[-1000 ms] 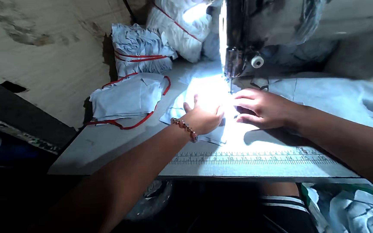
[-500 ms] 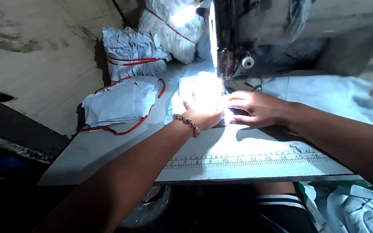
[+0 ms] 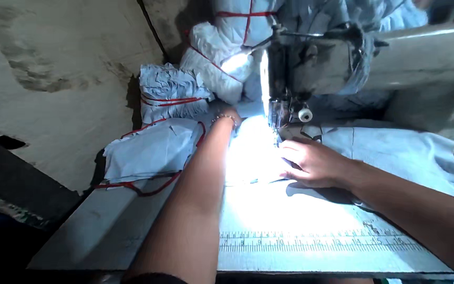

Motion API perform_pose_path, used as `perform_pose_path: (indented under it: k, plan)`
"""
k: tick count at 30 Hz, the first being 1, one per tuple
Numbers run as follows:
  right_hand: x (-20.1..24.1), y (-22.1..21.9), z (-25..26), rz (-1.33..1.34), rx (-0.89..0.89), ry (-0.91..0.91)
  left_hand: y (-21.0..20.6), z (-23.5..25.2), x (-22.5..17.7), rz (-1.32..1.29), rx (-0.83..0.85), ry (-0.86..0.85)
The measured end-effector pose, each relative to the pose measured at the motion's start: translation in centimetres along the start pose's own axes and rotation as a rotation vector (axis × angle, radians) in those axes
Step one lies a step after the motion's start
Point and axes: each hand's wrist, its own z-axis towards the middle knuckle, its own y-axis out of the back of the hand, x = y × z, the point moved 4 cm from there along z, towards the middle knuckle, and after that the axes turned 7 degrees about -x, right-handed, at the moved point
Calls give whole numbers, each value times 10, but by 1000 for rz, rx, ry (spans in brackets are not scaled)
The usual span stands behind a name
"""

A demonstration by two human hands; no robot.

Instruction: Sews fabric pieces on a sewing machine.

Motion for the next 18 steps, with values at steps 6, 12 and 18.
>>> perform_pose_path:
  k: [6,12,18]
  plan:
    - [20,13,-3,11,-158,127,14,-2,21,-183,37,32]
    - [63,5,64,237,-86,83,46,-33,88,-1396,-247,252]
    - [46,-60,176,671,-28,-765,37,-58,82,-1755,-609,450]
